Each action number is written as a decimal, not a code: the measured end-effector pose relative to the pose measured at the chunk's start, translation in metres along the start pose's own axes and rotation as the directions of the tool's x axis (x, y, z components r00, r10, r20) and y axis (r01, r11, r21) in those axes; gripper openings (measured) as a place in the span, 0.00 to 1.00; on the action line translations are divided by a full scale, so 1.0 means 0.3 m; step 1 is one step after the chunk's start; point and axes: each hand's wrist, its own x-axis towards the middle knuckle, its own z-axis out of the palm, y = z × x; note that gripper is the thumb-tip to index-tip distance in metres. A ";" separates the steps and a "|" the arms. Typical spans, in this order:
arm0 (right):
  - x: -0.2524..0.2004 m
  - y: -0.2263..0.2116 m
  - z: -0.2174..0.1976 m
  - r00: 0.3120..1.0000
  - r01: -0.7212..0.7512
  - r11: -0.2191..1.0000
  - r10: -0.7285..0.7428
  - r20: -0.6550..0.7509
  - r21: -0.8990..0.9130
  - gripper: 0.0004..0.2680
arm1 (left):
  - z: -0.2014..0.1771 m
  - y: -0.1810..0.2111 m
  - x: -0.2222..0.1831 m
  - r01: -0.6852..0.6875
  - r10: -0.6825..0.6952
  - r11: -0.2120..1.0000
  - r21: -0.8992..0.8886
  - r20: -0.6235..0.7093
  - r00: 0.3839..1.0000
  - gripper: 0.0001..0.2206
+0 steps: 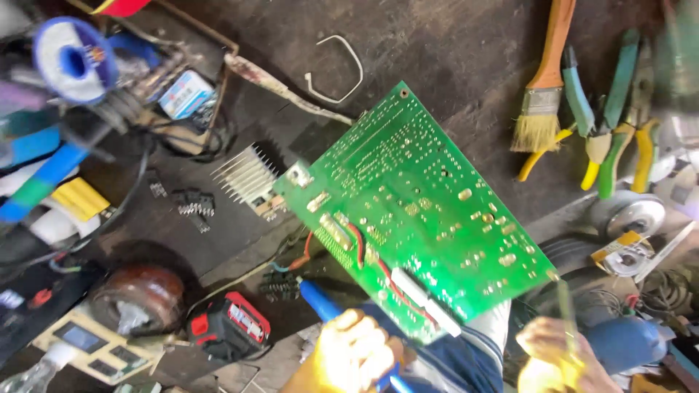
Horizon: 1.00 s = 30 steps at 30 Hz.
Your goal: Desoldering components from a printed circuit board using a soldering iron and a manual desoldering pump.
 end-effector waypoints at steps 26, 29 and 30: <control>0.726 -0.691 0.291 0.975 0.000 0.704 -0.159 -0.158 -0.711 0.16 | -0.024 0.218 -0.019 0.145 -0.481 0.710 -0.689 -0.324 0.815 0.09; 0.953 -0.688 0.140 0.846 -0.184 0.729 -0.224 -0.484 -0.660 0.06 | -0.005 0.175 -0.058 0.255 -0.565 0.727 -0.637 -0.344 0.750 0.11; 0.981 -0.662 0.084 0.840 -0.113 0.776 -0.259 -0.477 -0.621 0.02 | 0.005 0.155 -0.072 0.274 -0.568 0.730 -0.626 -0.332 0.753 0.11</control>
